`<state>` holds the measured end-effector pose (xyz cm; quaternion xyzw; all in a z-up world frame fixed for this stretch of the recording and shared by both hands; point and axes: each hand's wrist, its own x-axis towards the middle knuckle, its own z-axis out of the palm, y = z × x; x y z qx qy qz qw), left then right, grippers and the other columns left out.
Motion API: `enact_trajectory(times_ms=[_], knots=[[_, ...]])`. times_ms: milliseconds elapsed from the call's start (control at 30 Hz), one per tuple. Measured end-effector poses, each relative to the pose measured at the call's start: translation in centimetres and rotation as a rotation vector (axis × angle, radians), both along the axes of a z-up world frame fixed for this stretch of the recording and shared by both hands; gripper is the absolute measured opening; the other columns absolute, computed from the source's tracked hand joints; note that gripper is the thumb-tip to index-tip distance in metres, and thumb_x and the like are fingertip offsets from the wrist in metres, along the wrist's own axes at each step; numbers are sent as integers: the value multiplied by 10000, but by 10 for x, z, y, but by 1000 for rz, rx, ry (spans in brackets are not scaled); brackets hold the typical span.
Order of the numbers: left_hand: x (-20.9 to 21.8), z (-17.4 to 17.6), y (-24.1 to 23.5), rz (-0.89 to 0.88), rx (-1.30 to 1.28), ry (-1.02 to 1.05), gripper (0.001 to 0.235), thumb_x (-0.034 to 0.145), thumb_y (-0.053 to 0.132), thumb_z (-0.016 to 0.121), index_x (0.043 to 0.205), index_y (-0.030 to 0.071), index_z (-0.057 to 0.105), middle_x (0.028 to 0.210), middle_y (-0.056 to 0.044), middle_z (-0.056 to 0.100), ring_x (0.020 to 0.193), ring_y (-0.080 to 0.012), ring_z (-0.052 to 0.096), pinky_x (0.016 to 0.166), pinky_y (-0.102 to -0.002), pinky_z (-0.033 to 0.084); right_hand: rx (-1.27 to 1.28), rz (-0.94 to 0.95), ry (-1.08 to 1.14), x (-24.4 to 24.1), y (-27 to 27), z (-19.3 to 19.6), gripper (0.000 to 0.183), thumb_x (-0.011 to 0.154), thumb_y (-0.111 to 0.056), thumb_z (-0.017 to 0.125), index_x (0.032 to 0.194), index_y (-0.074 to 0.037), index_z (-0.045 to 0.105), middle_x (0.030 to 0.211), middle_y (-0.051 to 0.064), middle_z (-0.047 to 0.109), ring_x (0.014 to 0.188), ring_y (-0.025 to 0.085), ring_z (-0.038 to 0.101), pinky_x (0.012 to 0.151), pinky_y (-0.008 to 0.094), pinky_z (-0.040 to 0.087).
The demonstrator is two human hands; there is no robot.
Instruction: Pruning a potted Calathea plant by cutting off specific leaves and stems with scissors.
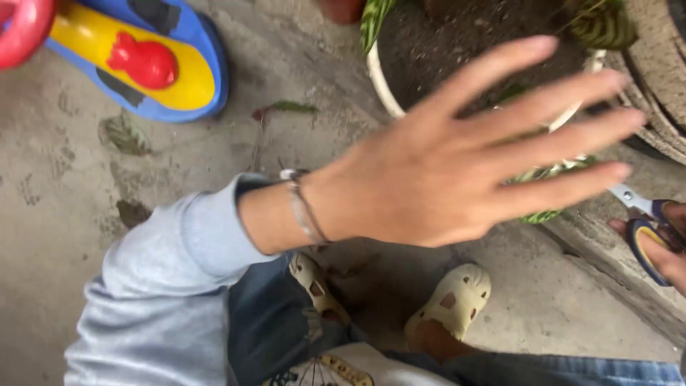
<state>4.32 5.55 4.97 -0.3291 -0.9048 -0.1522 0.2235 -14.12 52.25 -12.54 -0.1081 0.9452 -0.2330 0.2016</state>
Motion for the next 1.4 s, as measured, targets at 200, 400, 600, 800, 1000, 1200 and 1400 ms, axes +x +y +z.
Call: enact_trajectory(times_ms=[200, 400, 600, 800, 1000, 1200, 1400], knots=[[11, -61, 36, 146, 57, 486, 325, 1076, 100, 458, 926, 93, 747, 1066, -61, 705, 1072, -216, 594, 946, -318, 425, 205, 324, 321, 44, -85, 93, 337, 850, -393, 843, 1009, -107, 763, 683, 25, 615, 658, 88, 431, 615, 305, 362], [15, -80, 38, 99, -51, 672, 250, 1003, 61, 522, 1002, 83, 771, 868, 53, 630, 766, -98, 538, 627, -233, 260, 262, 422, 462, 46, -88, 98, 386, 828, -524, 812, 815, -155, 702, 565, 5, 545, 531, 131, 455, 568, 343, 401], [19, -99, 39, 90, -75, 629, 368, 979, 52, 448, 1078, 128, 795, 773, 58, 465, 738, -102, 498, 671, -250, 285, 262, 424, 450, 45, -81, 96, 344, 855, -506, 799, 911, -172, 745, 594, 2, 606, 540, 148, 545, 580, 348, 445], [20, -91, 40, 127, -79, 541, 422, 1015, 58, 397, 1132, 173, 786, 758, 64, 441, 740, -111, 499, 647, -244, 295, 303, 426, 483, 45, -76, 88, 387, 853, -565, 785, 952, -193, 752, 642, 24, 649, 636, 224, 647, 618, 379, 487], [19, -104, 41, 119, -31, 522, 212, 1067, 165, 598, 1229, 140, 733, 738, 75, 509, 738, -114, 511, 683, -266, 304, 259, 437, 492, 41, -80, 90, 369, 852, -575, 776, 938, -217, 745, 681, -1, 653, 631, 209, 624, 601, 380, 458], [21, -103, 23, 128, 28, 525, 361, 1039, 359, 495, 1345, 242, 647, 920, 32, 608, 800, -159, 536, 717, -289, 450, 445, 285, 410, 40, -70, 81, 416, 713, -689, 712, 883, -312, 757, 629, 4, 671, 604, 211, 660, 650, 376, 499], [3, -118, -32, 565, 484, 178, 367, 935, 254, 561, 1229, 44, 628, 1082, -142, 594, 971, -332, 572, 844, -439, 443, 535, 118, 248, 27, -63, 51, 457, 620, -776, 684, 977, -508, 782, 596, -47, 700, 591, 101, 667, 692, 266, 540]])
